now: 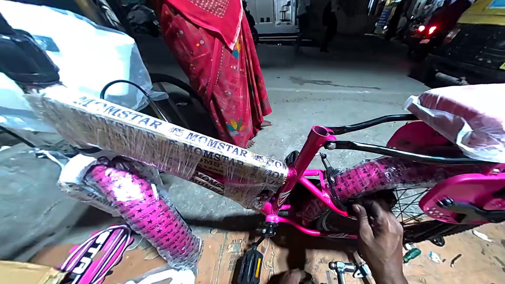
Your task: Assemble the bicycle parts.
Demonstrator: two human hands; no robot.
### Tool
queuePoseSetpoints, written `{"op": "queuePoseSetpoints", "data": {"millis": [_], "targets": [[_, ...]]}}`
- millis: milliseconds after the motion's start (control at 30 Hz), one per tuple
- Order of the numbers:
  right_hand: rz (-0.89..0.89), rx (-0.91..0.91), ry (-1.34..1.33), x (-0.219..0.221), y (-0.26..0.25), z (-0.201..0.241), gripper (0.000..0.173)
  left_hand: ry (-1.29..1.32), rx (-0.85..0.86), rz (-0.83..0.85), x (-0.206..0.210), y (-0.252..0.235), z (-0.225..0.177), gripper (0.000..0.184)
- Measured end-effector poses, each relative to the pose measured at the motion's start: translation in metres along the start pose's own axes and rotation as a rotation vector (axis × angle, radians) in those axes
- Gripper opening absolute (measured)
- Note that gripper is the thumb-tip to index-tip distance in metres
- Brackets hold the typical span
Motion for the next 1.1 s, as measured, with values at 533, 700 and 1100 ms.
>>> {"op": "queuePoseSetpoints", "data": {"millis": [533, 700, 1100], "targets": [[0.176, 0.212, -0.124, -0.062, 0.027, -0.002, 0.032, 0.152, 0.670, -0.976, -0.135, -0.016, -0.194, 0.027], [0.032, 0.274, -0.093, -0.187, 0.067, -0.040, 0.025, 0.296, 0.725, -0.979, -0.135, -0.025, -0.195, 0.042], [-0.350, 0.936, 0.144, -0.267, 0.234, -0.178, 0.019, 0.401, 0.682, -0.964, -0.131, -0.037, -0.196, 0.027]]}}
Point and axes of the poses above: each hand's wrist, its own y-axis away from the middle knuckle, its own x-axis out of the palm, z = x × y, the point moved 4 cm from there along -y, towards the middle knuckle, and after that the axes turned 9 degrees about -z, right-handed, at the moved point
